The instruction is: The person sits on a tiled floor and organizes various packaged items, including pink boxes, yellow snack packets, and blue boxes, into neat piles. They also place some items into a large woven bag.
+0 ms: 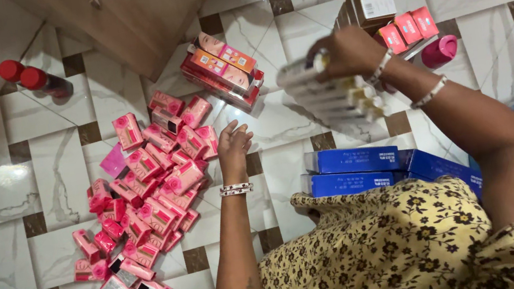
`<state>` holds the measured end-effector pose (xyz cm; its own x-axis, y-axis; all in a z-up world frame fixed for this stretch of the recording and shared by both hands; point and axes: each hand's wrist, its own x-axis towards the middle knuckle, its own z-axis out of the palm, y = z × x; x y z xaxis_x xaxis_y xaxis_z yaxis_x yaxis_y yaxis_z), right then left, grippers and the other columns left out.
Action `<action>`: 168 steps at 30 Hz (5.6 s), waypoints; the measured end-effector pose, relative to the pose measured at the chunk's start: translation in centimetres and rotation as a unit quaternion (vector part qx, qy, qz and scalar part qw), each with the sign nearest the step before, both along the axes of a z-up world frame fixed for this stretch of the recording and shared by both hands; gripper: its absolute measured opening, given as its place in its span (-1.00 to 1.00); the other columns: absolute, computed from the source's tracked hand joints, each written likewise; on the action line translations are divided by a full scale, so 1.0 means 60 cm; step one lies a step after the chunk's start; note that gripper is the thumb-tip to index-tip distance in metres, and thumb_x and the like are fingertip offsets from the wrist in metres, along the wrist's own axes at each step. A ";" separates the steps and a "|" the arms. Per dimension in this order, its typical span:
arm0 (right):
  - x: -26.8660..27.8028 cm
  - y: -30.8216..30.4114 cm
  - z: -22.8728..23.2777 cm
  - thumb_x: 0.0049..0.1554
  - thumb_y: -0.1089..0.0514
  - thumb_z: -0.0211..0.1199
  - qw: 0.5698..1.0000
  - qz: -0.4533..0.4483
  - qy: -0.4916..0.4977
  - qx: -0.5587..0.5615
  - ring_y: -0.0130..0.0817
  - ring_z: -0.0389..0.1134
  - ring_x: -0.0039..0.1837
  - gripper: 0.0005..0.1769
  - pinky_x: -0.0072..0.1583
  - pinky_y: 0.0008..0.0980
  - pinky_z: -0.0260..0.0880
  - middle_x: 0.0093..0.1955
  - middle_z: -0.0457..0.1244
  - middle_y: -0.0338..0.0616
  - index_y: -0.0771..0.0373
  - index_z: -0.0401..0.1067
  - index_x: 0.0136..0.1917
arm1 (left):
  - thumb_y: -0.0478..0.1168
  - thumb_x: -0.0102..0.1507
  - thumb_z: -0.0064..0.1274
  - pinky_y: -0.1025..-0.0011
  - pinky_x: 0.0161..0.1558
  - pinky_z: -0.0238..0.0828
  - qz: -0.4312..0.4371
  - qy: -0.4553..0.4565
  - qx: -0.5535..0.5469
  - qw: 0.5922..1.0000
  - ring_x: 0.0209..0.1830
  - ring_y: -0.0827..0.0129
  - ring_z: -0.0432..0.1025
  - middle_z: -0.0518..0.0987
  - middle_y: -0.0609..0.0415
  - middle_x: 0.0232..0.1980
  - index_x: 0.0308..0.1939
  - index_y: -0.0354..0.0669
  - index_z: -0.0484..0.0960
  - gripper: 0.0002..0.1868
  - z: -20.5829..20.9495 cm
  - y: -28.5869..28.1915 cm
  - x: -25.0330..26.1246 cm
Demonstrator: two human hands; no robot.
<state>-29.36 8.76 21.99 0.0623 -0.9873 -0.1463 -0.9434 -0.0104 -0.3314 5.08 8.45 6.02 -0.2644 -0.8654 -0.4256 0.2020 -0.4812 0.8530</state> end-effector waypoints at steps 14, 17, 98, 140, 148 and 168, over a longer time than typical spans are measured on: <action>0.075 -0.331 -0.078 -0.32 -0.24 0.63 0.988 0.025 0.018 -0.154 0.00 0.44 -0.16 -0.46 -0.06 -0.06 0.45 -0.23 0.41 -0.05 0.00 0.66 -0.10 | -0.14 0.30 0.10 0.50 0.01 0.47 0.036 -0.052 -0.029 0.998 -0.04 0.46 0.51 0.61 0.03 0.08 0.27 -0.33 0.44 -0.49 0.008 0.023 0.054; 0.112 -0.384 -0.107 -0.34 -0.24 0.60 0.984 0.037 0.047 -0.168 0.02 0.44 -0.11 -0.51 -0.04 -0.05 0.46 -0.22 0.41 -0.03 -0.01 0.69 -0.17 | -0.15 0.30 0.10 0.49 -0.04 0.41 0.036 -0.067 -0.041 0.996 -0.07 0.47 0.49 0.62 0.01 0.06 0.27 -0.34 0.45 -0.50 0.009 0.030 0.070; 0.090 0.140 0.024 -0.11 -0.29 0.41 0.954 0.094 -0.064 0.276 -0.07 0.48 0.14 -0.17 0.19 -0.21 0.46 0.10 0.43 0.06 0.19 0.46 0.32 | -0.04 -0.12 0.50 0.20 0.44 0.29 -0.405 -0.134 -0.368 0.826 0.42 0.01 0.38 0.48 -0.18 0.38 0.46 -0.16 0.26 0.13 0.129 0.132 -0.075; 0.220 -0.008 0.014 -0.34 -0.37 0.59 0.957 0.281 -0.053 -0.052 0.12 0.20 0.39 0.35 0.35 0.10 0.17 0.38 0.17 0.17 0.10 0.10 0.56 | -0.09 -0.11 0.58 0.28 0.34 0.42 -0.091 -0.178 -0.363 0.910 0.34 0.15 0.42 0.43 -0.17 0.34 0.47 -0.33 0.11 0.23 0.007 0.015 -0.010; 0.072 0.025 -0.003 -0.47 -0.05 0.69 0.968 0.159 -0.162 0.108 0.10 -0.03 0.59 0.62 0.53 -0.15 -0.02 0.61 -0.13 0.24 0.21 -0.23 0.63 | -0.19 -0.08 0.58 0.20 0.42 0.37 -0.101 -0.130 -0.381 0.910 0.39 0.13 0.37 0.33 -0.15 0.41 0.51 -0.31 0.04 0.26 -0.021 0.020 -0.008; 0.066 0.051 -0.224 -0.32 0.01 0.68 0.940 0.067 -0.326 0.073 -0.11 0.31 0.41 0.27 0.42 -0.17 0.31 0.38 0.28 0.06 0.20 0.09 0.54 | -0.23 -0.17 0.56 0.22 0.35 0.34 -0.100 -0.128 -0.321 0.933 0.34 0.10 0.38 0.48 -0.14 0.31 0.46 -0.33 0.19 0.20 0.045 0.022 0.011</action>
<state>-25.40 11.85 8.55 0.3085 -0.9364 -0.1672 -0.5323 -0.0243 -0.8462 5.73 9.77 8.74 -0.4085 -0.9080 0.0925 -0.0873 0.1398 0.9863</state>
